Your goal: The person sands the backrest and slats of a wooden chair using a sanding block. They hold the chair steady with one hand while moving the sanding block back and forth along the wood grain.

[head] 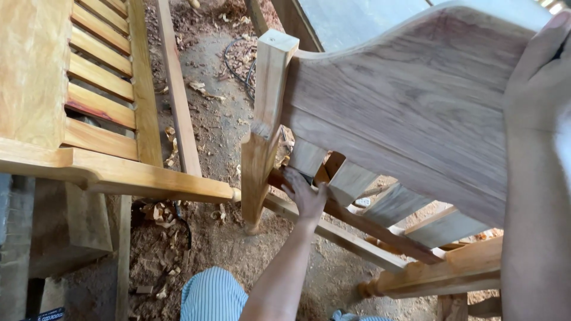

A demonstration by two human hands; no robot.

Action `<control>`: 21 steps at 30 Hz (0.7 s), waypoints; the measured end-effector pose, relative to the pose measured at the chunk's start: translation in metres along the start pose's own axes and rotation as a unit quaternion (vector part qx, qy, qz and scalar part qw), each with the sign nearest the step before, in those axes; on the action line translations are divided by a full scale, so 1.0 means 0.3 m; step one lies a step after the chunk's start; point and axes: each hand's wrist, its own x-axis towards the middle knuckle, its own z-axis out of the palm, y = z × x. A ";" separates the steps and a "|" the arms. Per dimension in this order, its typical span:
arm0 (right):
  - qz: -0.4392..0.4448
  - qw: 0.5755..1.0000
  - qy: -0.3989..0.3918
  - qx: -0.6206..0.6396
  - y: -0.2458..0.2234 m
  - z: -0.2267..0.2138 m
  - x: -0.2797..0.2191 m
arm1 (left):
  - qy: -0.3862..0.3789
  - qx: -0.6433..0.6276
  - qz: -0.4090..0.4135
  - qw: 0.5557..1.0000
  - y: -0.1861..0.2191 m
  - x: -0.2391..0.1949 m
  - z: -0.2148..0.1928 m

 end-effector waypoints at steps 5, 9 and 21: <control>0.035 0.997 -0.023 0.058 0.099 0.067 -0.055 | 0.013 -0.132 0.094 0.987 0.101 0.037 0.004; 0.060 0.997 -0.041 0.022 -0.002 -0.005 -0.001 | 0.105 -0.061 0.240 0.963 0.024 0.081 0.054; 0.000 0.998 -0.007 0.055 -0.006 -0.009 -0.027 | 0.120 0.029 0.281 0.952 -0.025 0.043 0.082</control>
